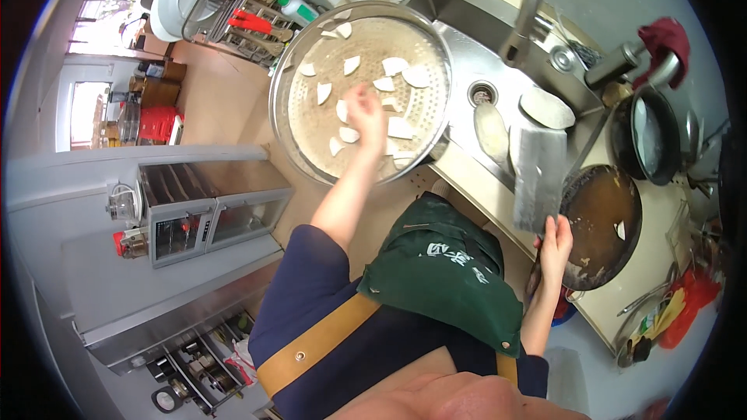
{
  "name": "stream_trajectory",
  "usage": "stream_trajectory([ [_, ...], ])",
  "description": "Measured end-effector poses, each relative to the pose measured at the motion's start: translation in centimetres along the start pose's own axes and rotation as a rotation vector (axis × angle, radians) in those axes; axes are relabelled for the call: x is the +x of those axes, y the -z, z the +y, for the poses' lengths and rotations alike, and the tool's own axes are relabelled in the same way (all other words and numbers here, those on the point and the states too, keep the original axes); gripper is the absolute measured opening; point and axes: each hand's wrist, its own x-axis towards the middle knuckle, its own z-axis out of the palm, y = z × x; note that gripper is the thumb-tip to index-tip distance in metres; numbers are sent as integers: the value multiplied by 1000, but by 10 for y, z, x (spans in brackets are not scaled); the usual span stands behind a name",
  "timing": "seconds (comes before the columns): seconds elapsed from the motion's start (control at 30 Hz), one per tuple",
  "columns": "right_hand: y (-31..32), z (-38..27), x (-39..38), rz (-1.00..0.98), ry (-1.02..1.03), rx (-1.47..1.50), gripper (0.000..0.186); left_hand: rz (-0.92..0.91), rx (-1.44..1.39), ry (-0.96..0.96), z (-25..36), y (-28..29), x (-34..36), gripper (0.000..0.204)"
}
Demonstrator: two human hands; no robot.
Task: The person picks up a metal steamer tray and places a cloth liner inside it. They سپس wash several dough pieces in the sink, place one on a cutting board, slice it into segments using a cleaver, and transfer the pieces into a large pot.
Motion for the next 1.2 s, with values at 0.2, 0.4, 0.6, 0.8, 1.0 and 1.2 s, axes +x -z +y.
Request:
stream_trajectory([
  [0.2,132,93,-43,444,-230,293,20,-666,-274,-529,108,-115,-186,23],
  [0.4,219,155,-66,747,-217,392,22,-1271,-235,-501,166,-222,-333,44],
  [0.6,264,189,-45,643,-211,328,23,-1302,-99,-810,199,-281,-411,48],
  [0.8,226,179,1,515,-170,61,24,-1327,-227,-711,187,-291,-415,30],
  [1.0,183,144,12,329,-118,56,23,-1094,-222,-687,159,-253,-371,29],
  [1.2,113,78,21,-10,37,-58,22,-849,-135,-628,119,-167,-271,34],
])
